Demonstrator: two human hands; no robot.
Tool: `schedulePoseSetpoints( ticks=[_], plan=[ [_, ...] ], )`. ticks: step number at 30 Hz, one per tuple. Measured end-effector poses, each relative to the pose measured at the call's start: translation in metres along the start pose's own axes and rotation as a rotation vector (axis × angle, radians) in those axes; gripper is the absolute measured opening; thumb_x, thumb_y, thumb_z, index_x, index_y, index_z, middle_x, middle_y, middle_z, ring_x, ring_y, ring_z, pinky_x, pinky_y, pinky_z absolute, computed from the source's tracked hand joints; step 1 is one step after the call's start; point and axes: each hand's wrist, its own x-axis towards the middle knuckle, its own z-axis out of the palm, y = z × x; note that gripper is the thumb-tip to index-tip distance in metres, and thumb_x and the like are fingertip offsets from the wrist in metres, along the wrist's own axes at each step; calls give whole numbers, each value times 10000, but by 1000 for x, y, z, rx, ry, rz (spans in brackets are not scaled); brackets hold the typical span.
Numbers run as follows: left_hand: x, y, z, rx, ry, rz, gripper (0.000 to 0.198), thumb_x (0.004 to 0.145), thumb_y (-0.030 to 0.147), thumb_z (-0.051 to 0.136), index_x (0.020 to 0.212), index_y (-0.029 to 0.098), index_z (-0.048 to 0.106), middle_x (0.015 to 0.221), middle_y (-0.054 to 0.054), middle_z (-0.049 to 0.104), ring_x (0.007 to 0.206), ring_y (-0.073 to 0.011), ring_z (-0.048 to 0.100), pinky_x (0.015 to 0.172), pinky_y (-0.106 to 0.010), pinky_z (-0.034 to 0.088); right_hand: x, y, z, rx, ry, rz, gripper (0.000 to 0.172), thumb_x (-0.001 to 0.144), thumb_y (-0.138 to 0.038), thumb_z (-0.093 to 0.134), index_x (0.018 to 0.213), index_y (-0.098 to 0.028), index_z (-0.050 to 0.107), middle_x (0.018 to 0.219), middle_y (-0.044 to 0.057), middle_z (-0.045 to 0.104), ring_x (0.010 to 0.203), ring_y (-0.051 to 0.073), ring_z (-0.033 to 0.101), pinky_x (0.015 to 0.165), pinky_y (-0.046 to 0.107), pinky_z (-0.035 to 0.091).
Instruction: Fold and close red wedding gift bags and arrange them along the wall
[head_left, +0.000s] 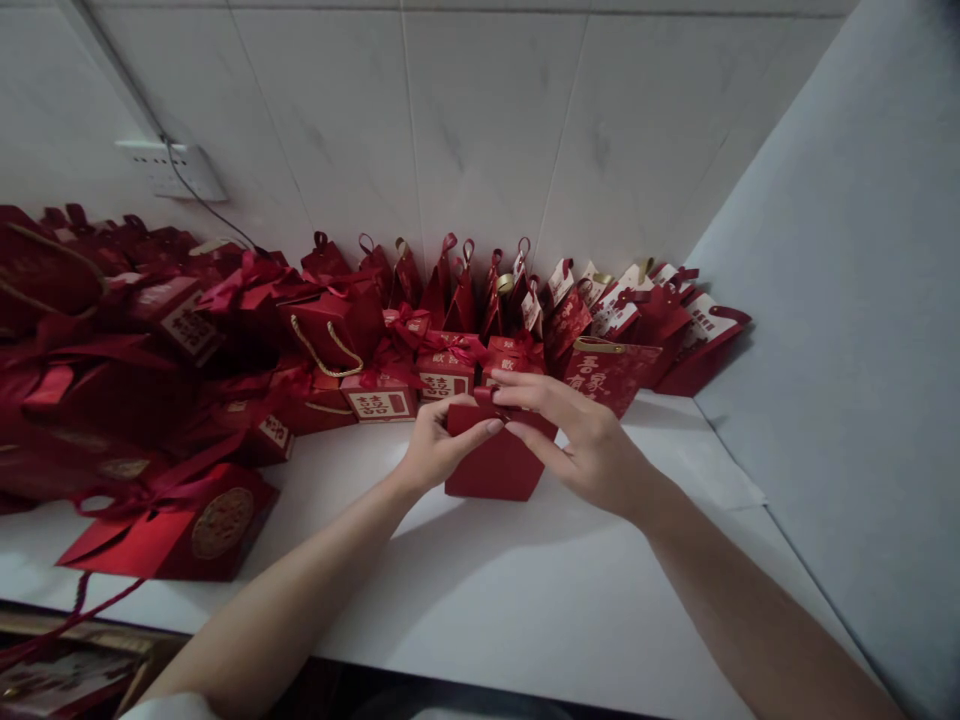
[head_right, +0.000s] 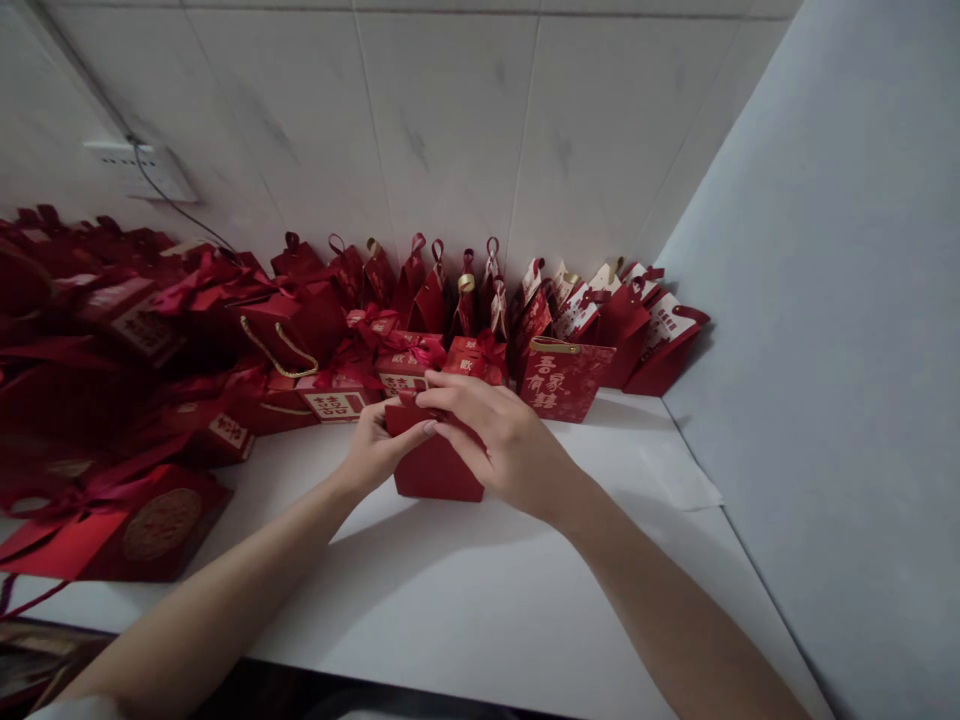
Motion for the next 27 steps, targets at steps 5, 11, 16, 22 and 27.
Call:
schedulePoseSetpoints(
  ticks=[5, 11, 16, 22, 27],
  plan=[
    [0, 0, 1, 11, -6, 22, 251, 720, 349, 818, 778, 132, 706, 725, -25, 667, 645, -118, 587, 592, -204, 480, 1, 3, 14, 32, 152, 62, 172, 906, -210, 664, 1072, -229, 620, 1019, 20, 716, 951, 161, 678, 878, 287, 526],
    [2, 2, 2, 32, -47, 62, 182, 742, 301, 807, 792, 150, 718, 795, -26, 676, 691, -111, 601, 603, -187, 478, 1, 6, 22, 194, 292, 300, 70, 887, -241, 675, 838, -213, 632, 793, -20, 679, 727, 128, 646, 681, 241, 516],
    [2, 0, 0, 39, -30, 58, 189, 785, 335, 773, 820, 155, 727, 818, -38, 683, 715, -120, 621, 607, -190, 492, 0, 11, 20, 287, 279, 411, 113, 885, -285, 674, 820, -211, 621, 750, -34, 647, 704, 108, 620, 644, 215, 481],
    [2, -2, -1, 38, -26, 55, 188, 807, 347, 753, 843, 165, 729, 818, -34, 686, 711, -118, 626, 603, -190, 499, -1, 9, 20, 235, 283, 389, 114, 896, -279, 658, 836, -207, 594, 762, -32, 644, 705, 103, 612, 672, 220, 468],
    [1, 1, -2, 93, -38, 80, 179, 821, 341, 741, 832, 163, 735, 803, -39, 702, 712, -119, 630, 609, -187, 493, -1, 10, 15, 186, 224, 329, 122, 896, -261, 655, 819, -208, 576, 753, -41, 633, 677, 90, 591, 652, 204, 453]
  ],
)
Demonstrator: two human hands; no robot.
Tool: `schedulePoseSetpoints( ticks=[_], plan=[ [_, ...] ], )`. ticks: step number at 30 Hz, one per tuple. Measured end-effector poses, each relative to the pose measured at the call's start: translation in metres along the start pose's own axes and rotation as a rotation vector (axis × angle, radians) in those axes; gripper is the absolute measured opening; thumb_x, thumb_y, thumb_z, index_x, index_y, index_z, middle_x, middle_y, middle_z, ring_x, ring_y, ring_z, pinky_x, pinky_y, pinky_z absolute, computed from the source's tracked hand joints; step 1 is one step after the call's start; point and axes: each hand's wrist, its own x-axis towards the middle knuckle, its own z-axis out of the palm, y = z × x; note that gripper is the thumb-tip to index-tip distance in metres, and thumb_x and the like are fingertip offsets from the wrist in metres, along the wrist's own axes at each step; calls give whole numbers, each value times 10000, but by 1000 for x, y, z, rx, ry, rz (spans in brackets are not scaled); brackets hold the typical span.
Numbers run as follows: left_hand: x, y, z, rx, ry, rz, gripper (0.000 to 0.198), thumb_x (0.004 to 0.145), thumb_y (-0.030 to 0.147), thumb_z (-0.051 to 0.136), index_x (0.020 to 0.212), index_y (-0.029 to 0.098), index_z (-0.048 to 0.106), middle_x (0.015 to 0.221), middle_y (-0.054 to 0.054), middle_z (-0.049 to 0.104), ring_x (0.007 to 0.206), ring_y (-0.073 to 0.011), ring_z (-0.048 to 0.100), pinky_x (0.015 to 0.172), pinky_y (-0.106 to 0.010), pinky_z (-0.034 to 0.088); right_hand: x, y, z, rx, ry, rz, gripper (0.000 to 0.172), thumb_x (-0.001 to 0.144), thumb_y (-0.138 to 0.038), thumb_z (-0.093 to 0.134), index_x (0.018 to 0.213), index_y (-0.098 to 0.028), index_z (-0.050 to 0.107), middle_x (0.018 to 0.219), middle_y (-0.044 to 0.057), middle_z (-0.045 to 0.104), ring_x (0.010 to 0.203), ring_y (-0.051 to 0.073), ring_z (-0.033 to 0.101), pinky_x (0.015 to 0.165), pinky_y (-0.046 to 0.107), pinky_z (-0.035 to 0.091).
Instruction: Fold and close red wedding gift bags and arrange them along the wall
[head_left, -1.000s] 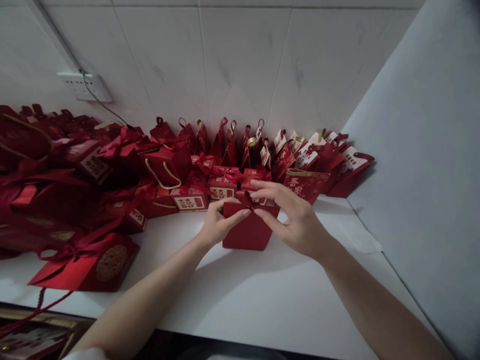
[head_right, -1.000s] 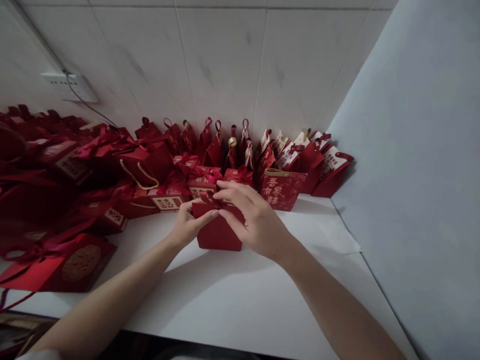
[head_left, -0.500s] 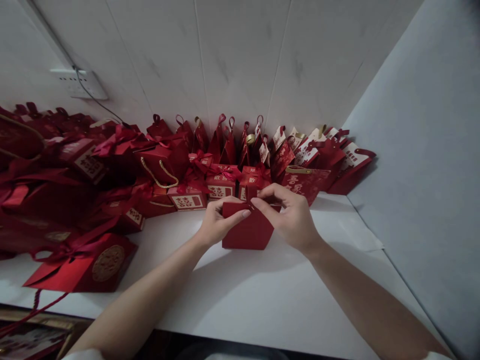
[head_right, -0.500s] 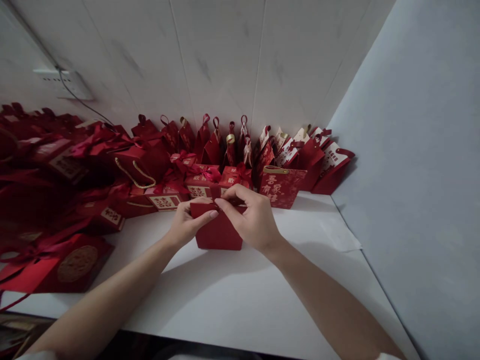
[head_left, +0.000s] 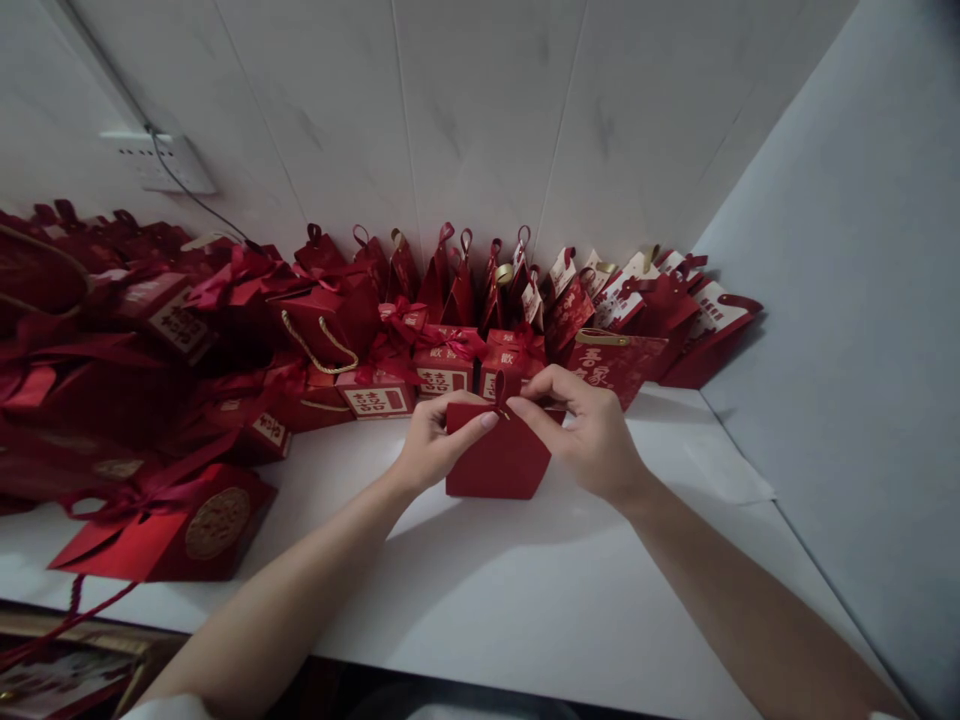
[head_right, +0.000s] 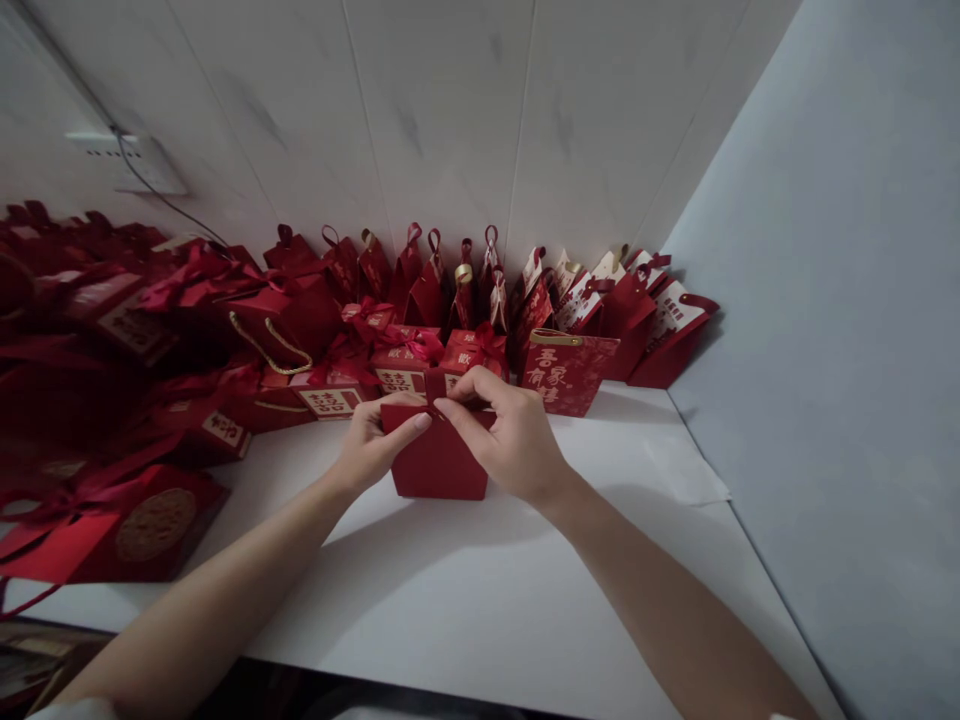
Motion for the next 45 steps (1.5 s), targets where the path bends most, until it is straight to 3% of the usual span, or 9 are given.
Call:
schedulePoseSetpoints(
  ticks=[4, 9, 12, 16, 20, 26, 31, 36, 45],
  plan=[
    [-1, 2, 1, -4, 2, -25, 194, 817, 358, 742, 843, 166, 732, 789, -34, 702, 694, -116, 627, 593, -180, 491, 2, 1, -8, -81, -80, -16, 130, 900, -246, 645, 807, -208, 562, 724, -52, 617, 637, 80, 564, 631, 192, 446],
    [-1, 1, 4, -28, 67, -29, 202, 777, 354, 779, 861, 176, 733, 841, -36, 720, 731, -124, 643, 626, -183, 511, 0, 4, -9, -141, -69, -94, 105, 903, -231, 645, 840, -219, 562, 757, -48, 648, 654, 88, 608, 639, 193, 479],
    [-1, 1, 3, -20, 70, -53, 223, 774, 377, 777, 822, 164, 732, 765, -34, 707, 671, -120, 627, 584, -182, 497, -2, 10, -5, -134, -14, -203, 152, 880, -219, 678, 952, -228, 544, 883, -12, 685, 804, 128, 678, 731, 222, 538],
    [-1, 4, 3, 29, 89, -20, 218, 762, 360, 785, 820, 157, 733, 777, -36, 712, 684, -126, 629, 595, -189, 497, 0, 17, -4, -207, -100, -467, 154, 889, -124, 639, 974, -218, 551, 1102, 83, 679, 1056, 186, 666, 861, 310, 562],
    [-1, 3, 3, 40, 100, -4, 224, 760, 358, 784, 831, 152, 734, 787, -46, 719, 702, -143, 641, 613, -209, 507, 0, 19, -8, -285, -108, -591, 180, 885, -89, 629, 994, -232, 627, 1228, 104, 659, 1084, 192, 660, 901, 355, 569],
    [-2, 1, 3, 75, 114, 29, 245, 789, 392, 754, 835, 153, 730, 810, -63, 726, 726, -166, 654, 642, -247, 522, -2, 23, -11, -451, -42, -667, 381, 881, -122, 644, 1221, -292, 658, 1334, 89, 643, 1104, 236, 665, 861, 390, 568],
    [-1, 2, 3, 111, 115, 47, 256, 799, 405, 741, 812, 150, 720, 779, -57, 714, 698, -154, 639, 614, -236, 511, 0, 28, -9, -361, -40, -640, 383, 872, -136, 661, 1225, -285, 676, 1269, 97, 671, 1093, 233, 658, 874, 397, 567],
    [0, 3, 3, 115, 102, 62, 244, 809, 390, 733, 839, 147, 726, 802, -63, 727, 735, -162, 652, 652, -241, 525, 1, 28, -7, -256, -140, -573, 371, 892, -138, 634, 1233, -277, 678, 1229, 103, 664, 1089, 218, 646, 905, 396, 561],
    [-1, -1, 0, 52, 44, 38, 262, 744, 315, 789, 917, 135, 710, 827, -63, 713, 738, -160, 637, 671, -245, 510, 2, 29, -3, -195, -208, -490, 300, 912, -142, 591, 1158, -278, 696, 1239, 89, 647, 1105, 221, 637, 925, 414, 555]
  ],
)
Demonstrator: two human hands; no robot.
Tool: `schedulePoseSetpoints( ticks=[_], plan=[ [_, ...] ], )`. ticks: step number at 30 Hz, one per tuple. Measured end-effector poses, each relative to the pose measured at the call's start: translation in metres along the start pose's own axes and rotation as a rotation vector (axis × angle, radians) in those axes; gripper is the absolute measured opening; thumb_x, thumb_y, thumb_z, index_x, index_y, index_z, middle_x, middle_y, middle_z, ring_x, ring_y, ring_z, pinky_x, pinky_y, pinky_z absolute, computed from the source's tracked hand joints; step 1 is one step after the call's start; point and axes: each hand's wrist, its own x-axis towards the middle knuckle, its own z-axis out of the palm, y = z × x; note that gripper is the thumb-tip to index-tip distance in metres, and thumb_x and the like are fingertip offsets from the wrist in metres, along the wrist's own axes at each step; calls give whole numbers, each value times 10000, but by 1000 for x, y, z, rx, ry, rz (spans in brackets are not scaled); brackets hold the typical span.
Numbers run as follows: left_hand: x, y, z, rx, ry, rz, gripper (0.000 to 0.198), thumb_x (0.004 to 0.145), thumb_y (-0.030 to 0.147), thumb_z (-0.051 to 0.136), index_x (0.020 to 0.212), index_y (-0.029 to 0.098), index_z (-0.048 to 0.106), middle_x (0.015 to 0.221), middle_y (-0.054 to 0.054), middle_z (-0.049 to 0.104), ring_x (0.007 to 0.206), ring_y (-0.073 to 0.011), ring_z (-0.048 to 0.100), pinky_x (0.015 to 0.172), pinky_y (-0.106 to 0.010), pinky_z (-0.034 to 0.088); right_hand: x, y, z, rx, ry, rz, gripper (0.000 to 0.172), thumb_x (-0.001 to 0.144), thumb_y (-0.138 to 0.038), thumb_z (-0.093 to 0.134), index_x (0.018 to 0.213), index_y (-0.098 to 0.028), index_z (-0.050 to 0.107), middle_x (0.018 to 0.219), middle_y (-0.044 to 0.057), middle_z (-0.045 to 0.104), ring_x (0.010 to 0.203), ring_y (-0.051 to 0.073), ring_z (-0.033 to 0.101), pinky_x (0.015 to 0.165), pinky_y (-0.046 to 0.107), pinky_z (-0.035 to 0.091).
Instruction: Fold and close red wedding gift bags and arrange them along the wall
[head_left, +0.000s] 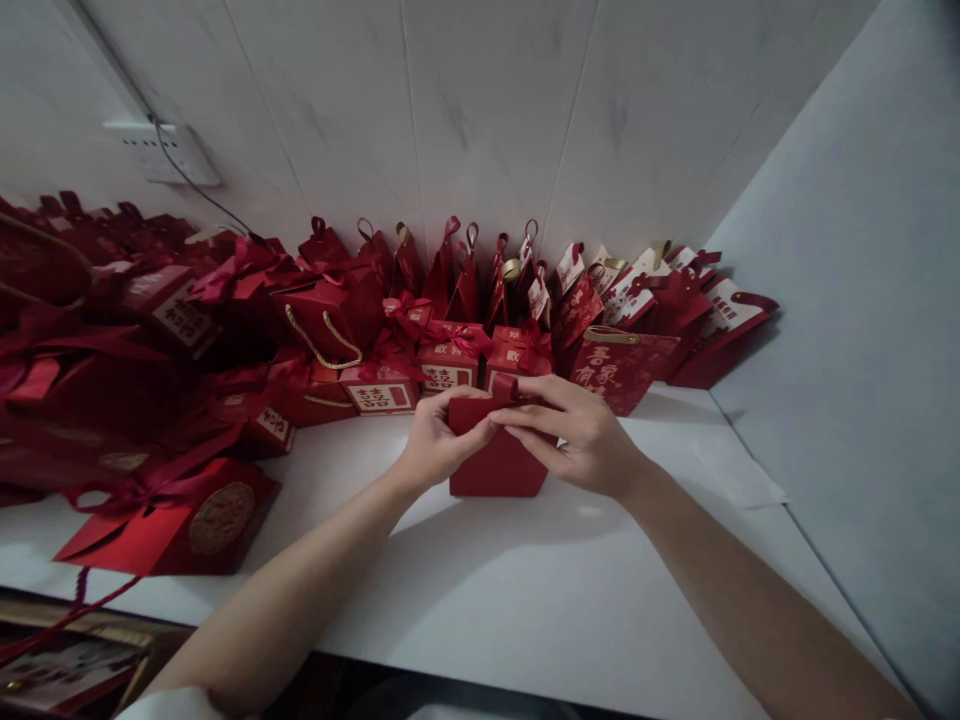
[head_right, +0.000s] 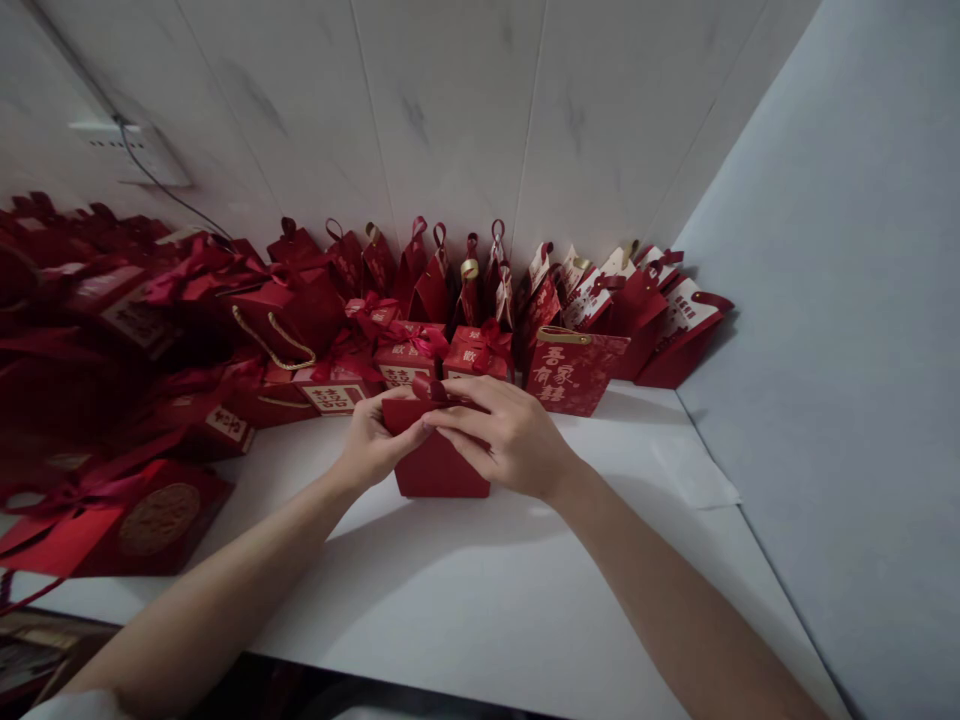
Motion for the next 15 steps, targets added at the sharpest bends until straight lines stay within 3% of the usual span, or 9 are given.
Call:
schedulePoseSetpoints(
  ticks=[3, 7, 12, 15],
  plan=[
    [-1, 1, 1, 6, -2, 6, 246, 747, 314, 786, 907, 142, 712, 836, -66, 717, 739, -159, 638, 670, -245, 513, 1, -5, -2, 107, 73, 74, 201, 888, -147, 635, 1057, -248, 671, 1178, 76, 666, 1094, 208, 646, 932, 382, 548],
    [0, 3, 2, 26, 18, 2, 245, 765, 350, 769, 892, 151, 704, 803, -56, 705, 686, -146, 622, 612, -232, 502, 5, -13, -6, 181, 177, 315, 123, 884, -192, 650, 981, -233, 584, 1063, 52, 685, 986, 189, 666, 868, 344, 549],
    [-1, 7, 3, 111, 31, 49, 242, 734, 343, 799, 859, 165, 694, 800, -44, 703, 688, -144, 607, 615, -236, 482, 9, -19, -8, 147, 131, 378, 32, 920, -209, 602, 932, -222, 628, 879, 14, 674, 823, 158, 633, 765, 296, 510],
    [-2, 10, 3, 178, 55, 95, 218, 707, 310, 822, 816, 170, 694, 765, -31, 700, 689, -144, 602, 642, -246, 476, 10, -20, -9, 208, 91, 413, 65, 929, -222, 593, 878, -210, 631, 852, 5, 665, 793, 143, 612, 746, 277, 484]
  ],
)
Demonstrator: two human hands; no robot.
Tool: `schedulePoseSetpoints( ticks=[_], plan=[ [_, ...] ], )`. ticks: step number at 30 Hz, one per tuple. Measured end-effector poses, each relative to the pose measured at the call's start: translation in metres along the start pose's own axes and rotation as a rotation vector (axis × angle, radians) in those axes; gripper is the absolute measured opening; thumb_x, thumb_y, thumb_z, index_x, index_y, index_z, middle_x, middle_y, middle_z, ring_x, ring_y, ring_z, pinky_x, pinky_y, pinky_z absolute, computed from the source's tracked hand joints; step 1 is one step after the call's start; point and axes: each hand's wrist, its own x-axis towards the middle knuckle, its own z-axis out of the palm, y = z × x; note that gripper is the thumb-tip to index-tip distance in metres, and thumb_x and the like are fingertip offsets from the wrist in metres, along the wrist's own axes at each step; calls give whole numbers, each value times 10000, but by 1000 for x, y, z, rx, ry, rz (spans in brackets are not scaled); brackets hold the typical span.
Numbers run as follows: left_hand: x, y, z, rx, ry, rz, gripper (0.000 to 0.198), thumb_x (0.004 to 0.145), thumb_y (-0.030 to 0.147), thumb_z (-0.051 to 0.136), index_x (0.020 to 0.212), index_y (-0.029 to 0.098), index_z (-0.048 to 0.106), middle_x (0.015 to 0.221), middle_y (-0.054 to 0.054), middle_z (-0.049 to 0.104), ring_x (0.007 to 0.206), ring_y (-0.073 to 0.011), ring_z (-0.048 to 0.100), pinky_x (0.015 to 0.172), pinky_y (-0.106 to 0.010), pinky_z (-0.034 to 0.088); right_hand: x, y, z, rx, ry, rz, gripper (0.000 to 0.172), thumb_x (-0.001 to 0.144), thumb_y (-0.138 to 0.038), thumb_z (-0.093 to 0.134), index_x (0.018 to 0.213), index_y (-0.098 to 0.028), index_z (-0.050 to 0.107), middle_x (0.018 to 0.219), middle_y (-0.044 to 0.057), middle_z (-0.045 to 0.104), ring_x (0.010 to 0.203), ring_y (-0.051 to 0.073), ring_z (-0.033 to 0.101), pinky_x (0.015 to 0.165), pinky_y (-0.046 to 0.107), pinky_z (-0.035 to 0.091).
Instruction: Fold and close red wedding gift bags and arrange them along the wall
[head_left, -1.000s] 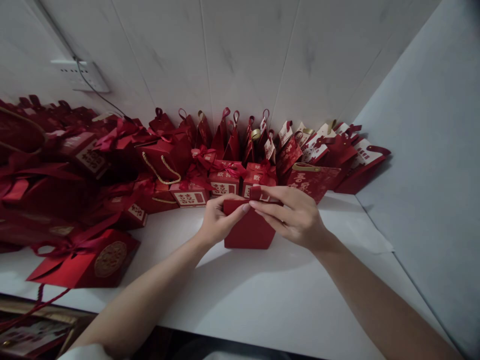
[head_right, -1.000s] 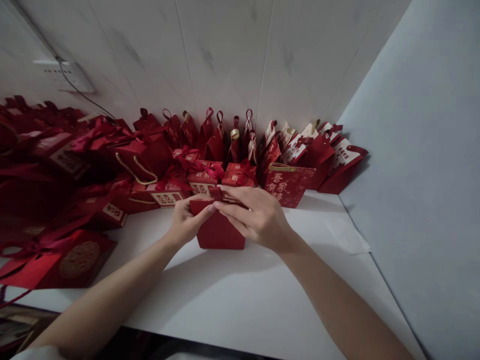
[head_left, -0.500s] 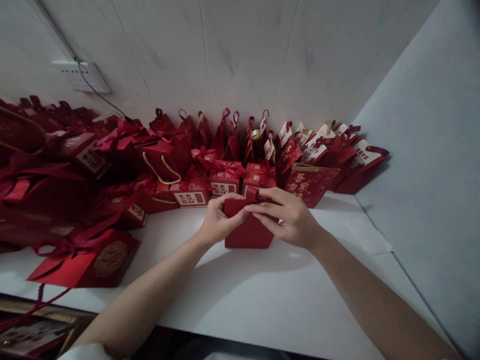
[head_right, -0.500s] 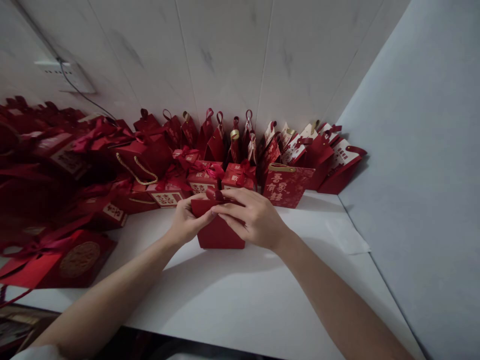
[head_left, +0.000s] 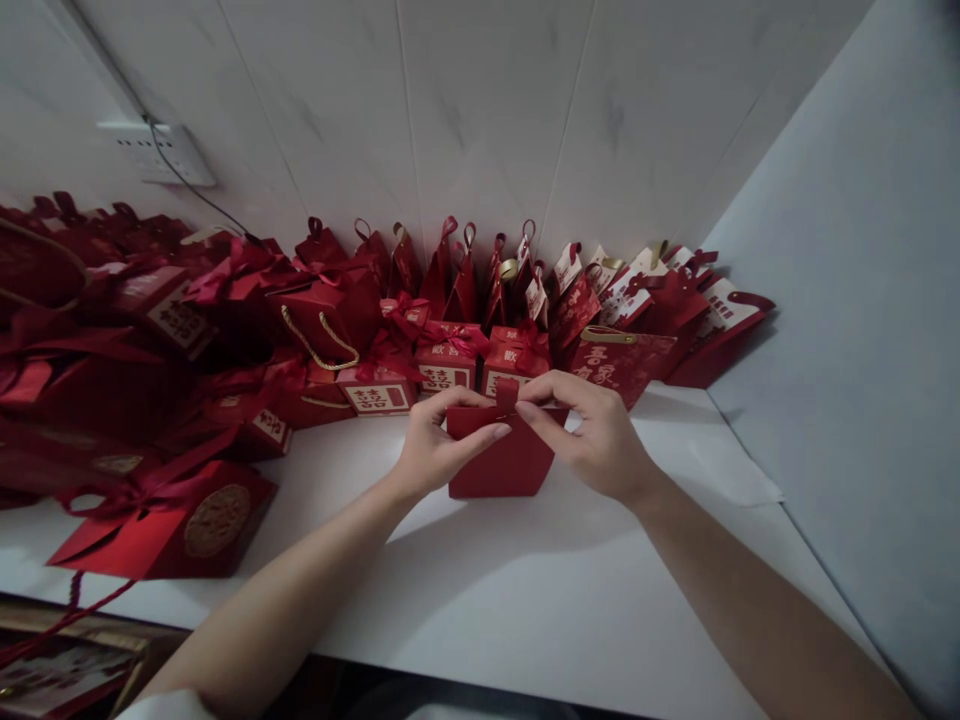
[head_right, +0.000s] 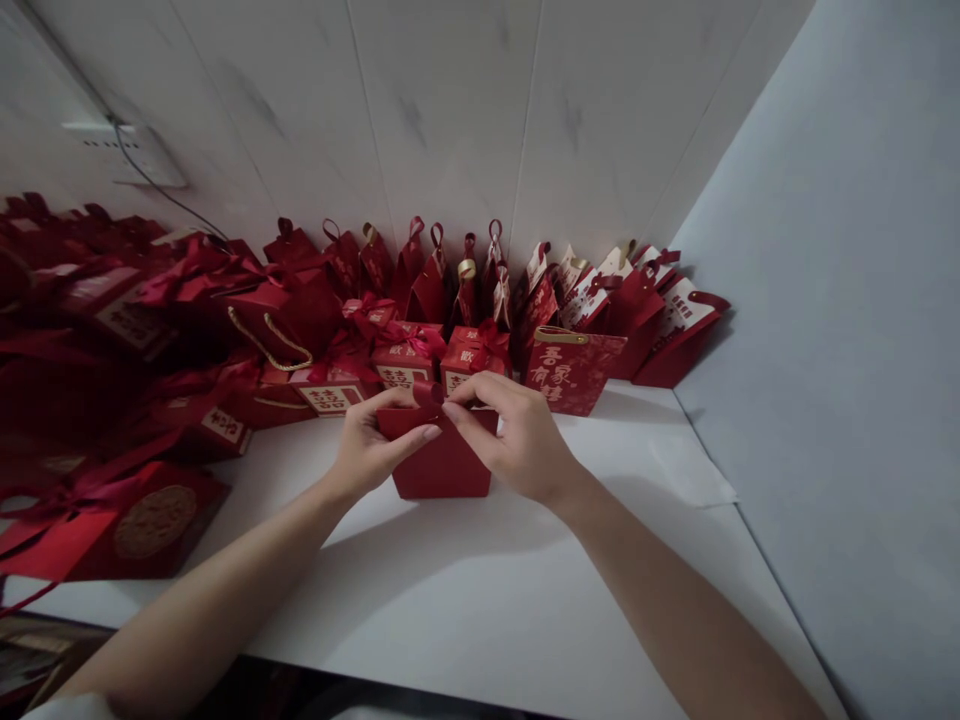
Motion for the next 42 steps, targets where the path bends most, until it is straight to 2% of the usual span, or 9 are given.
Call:
schedulePoseSetpoints(
  ticks=[5, 13, 17, 20, 25, 28, 32, 35, 42],
  plan=[
    [0, 0, -1, 24, 22, 8, 200, 737, 330, 800, 810, 166, 711, 762, -40, 713, 693, -154, 616, 640, -256, 475, 0, 6, 0, 134, -88, 162, 121, 926, -323, 611, 893, -210, 638, 885, 10, 670, 826, 153, 623, 759, 275, 483],
    [0, -2, -1, -17, 23, -33, 221, 742, 357, 791, 835, 167, 727, 803, -56, 729, 713, -173, 639, 643, -269, 500, 0, 13, 2, 196, -116, 186, 105, 899, -309, 644, 940, -213, 628, 955, 14, 679, 905, 163, 639, 812, 285, 499],
    [0, 0, -2, -22, -1, -26, 191, 752, 329, 787, 830, 167, 726, 780, -45, 718, 680, -154, 622, 614, -251, 483, 0, 8, -1, 133, -132, 141, 72, 908, -256, 632, 972, -223, 631, 977, 4, 688, 924, 155, 643, 856, 285, 492],
    [0, 2, -3, 13, -6, 31, 164, 771, 305, 772, 834, 166, 714, 789, -45, 715, 693, -151, 628, 627, -248, 485, 0, 4, -4, 72, -132, 83, 107, 895, -241, 652, 999, -224, 634, 1008, 14, 682, 948, 164, 639, 871, 293, 487],
    [0, 6, -4, 135, 2, 193, 150, 777, 244, 759, 879, 172, 677, 811, -38, 714, 710, -150, 644, 673, -254, 509, -1, -2, -4, -14, -89, 11, 75, 886, -226, 669, 954, -208, 642, 961, 29, 659, 905, 163, 631, 775, 269, 493],
    [0, 8, -5, 192, 24, 323, 219, 762, 187, 766, 958, 175, 670, 874, -48, 716, 773, -157, 653, 737, -269, 522, -1, -4, -4, -31, -102, 2, 43, 892, -198, 659, 933, -199, 645, 924, 21, 653, 873, 150, 626, 765, 257, 481],
    [2, 8, -6, 186, 2, 452, 174, 787, 132, 729, 949, 172, 679, 868, -56, 711, 784, -155, 648, 730, -279, 525, -1, -3, -3, -57, -72, -2, 42, 886, -185, 667, 908, -189, 631, 900, 15, 637, 843, 142, 617, 756, 249, 470],
    [4, 7, -7, 189, -2, 479, 151, 788, 131, 724, 927, 174, 682, 845, -54, 711, 759, -155, 643, 702, -285, 522, -2, -2, -3, -65, -72, -5, 43, 892, -171, 656, 919, -185, 625, 910, 21, 640, 857, 144, 622, 771, 248, 471],
    [7, 6, -9, 208, -4, 430, 90, 796, 166, 734, 876, 168, 693, 817, -53, 729, 734, -149, 662, 704, -280, 518, -2, -3, -1, -115, -58, -106, 56, 888, -118, 646, 896, -173, 637, 866, 24, 659, 804, 135, 625, 734, 237, 475]
  ],
)
